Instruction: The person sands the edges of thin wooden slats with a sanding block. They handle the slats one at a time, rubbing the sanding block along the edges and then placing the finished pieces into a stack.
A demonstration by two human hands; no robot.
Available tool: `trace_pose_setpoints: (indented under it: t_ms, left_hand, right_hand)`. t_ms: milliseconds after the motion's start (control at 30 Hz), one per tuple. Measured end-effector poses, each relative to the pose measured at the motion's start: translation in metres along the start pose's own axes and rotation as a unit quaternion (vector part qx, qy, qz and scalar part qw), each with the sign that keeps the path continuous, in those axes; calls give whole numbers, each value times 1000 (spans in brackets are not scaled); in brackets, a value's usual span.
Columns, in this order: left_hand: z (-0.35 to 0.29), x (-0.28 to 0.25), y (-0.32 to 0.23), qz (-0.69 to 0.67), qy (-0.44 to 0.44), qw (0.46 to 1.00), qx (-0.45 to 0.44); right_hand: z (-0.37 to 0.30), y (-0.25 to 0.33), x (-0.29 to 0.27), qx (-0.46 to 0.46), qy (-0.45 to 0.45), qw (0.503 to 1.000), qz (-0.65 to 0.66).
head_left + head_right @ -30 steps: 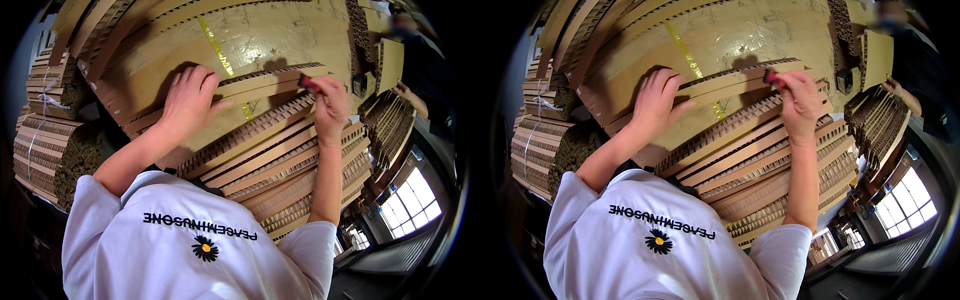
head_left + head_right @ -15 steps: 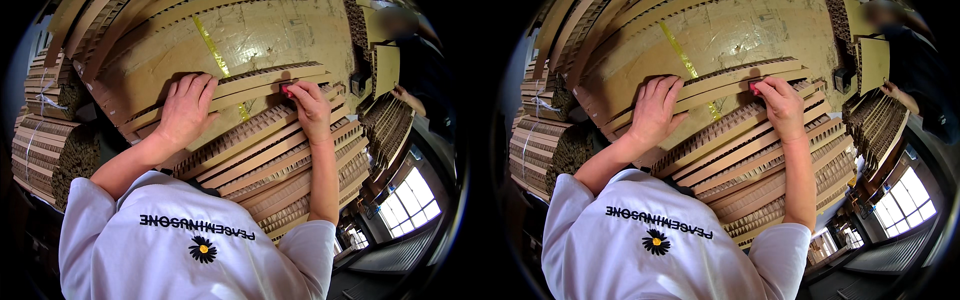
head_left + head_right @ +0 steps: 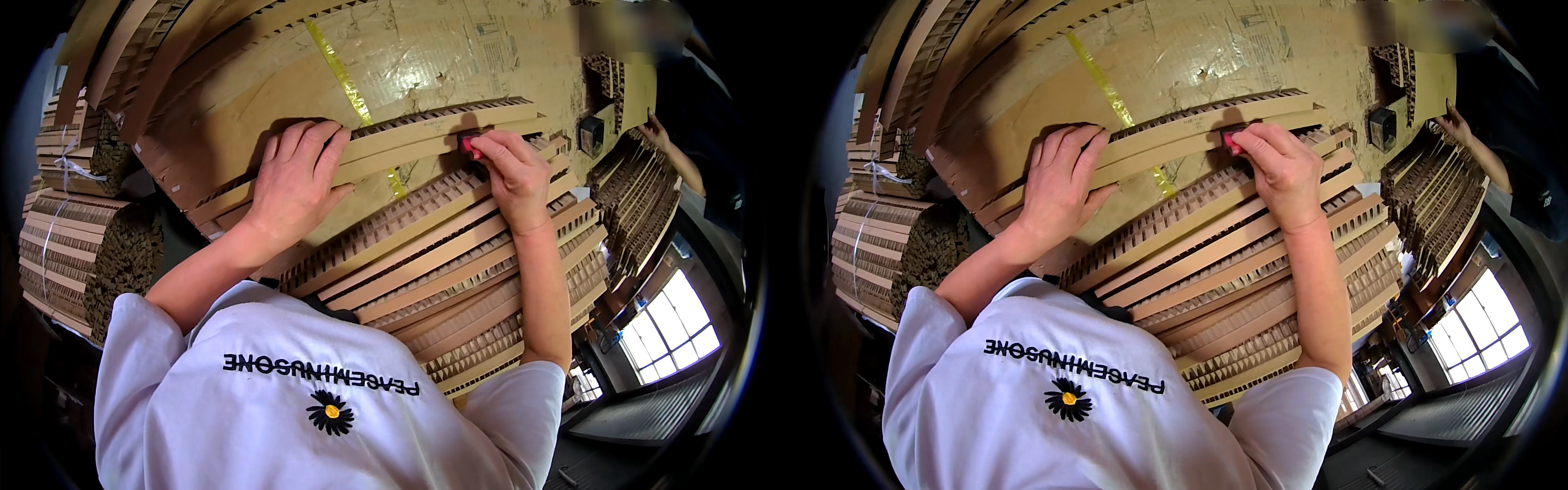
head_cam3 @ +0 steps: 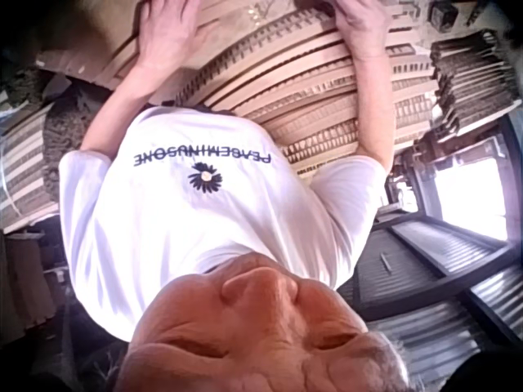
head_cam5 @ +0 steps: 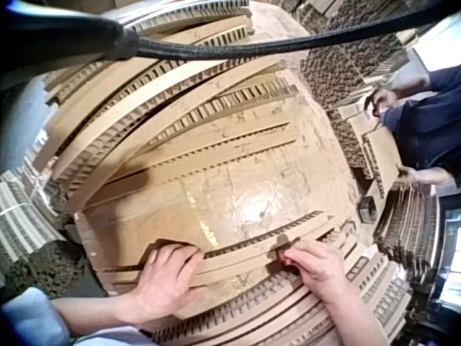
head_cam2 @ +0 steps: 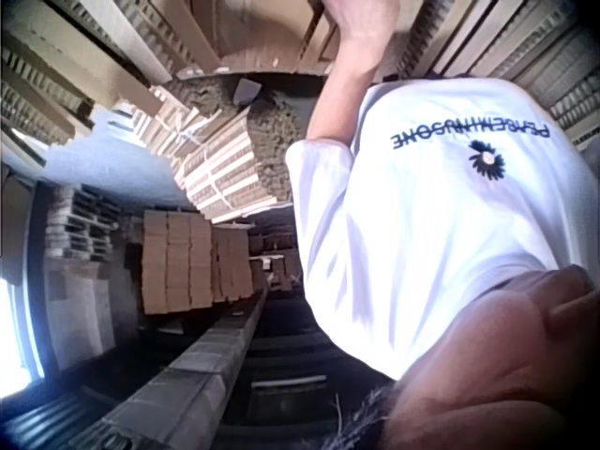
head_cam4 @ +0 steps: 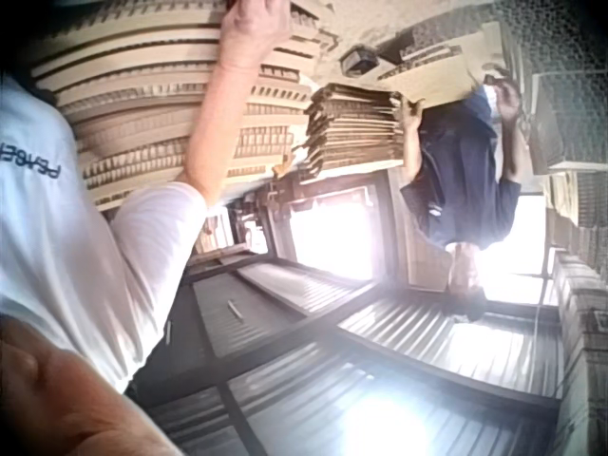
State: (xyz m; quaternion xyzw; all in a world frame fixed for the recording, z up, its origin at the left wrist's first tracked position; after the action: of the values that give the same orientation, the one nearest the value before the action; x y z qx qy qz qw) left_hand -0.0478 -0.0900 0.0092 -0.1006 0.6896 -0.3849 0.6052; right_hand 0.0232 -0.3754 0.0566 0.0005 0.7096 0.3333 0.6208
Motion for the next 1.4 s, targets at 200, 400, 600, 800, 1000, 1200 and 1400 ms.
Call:
trace_pose_setpoints:
  t_ms: [200,400,600,800,1000,1200,1400]
  left_hand:
    - [0,1,1,-12,-9,1000,6]
    - [-3,2,4,-32,-14,999,19]
    - [-5,5,6,-24,-21,999,14]
    - [-6,6,3,0,-45,998,38]
    - [-7,20,7,34,-32,997,57]
    - [21,-65,19,79,-194,971,116]
    - [80,-187,-20,156,-257,946,123]
  right_hand:
    - [2,0,0,-8,-4,1000,3]
    - [3,2,1,-11,-6,1000,5]
    - [2,7,4,2,-20,999,35]
    - [-3,21,-25,67,-90,992,51]
    - [-107,101,-119,251,-460,839,148]
    - [-212,171,-80,283,-434,831,202]
    - [-255,209,-26,362,-485,738,297]
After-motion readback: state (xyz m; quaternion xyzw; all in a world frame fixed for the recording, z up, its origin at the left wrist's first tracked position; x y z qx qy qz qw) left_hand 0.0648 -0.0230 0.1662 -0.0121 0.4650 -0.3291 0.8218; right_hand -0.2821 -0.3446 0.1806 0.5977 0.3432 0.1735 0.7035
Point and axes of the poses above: each hand's wrist, its own z-axis towards the middle knuckle, its own x-axis out of the palm, y = z × x, the point moved 4 cm from there along z, towards the middle knuckle, and after that the axes turned 2 degrees about x, right-handed, at the moved point
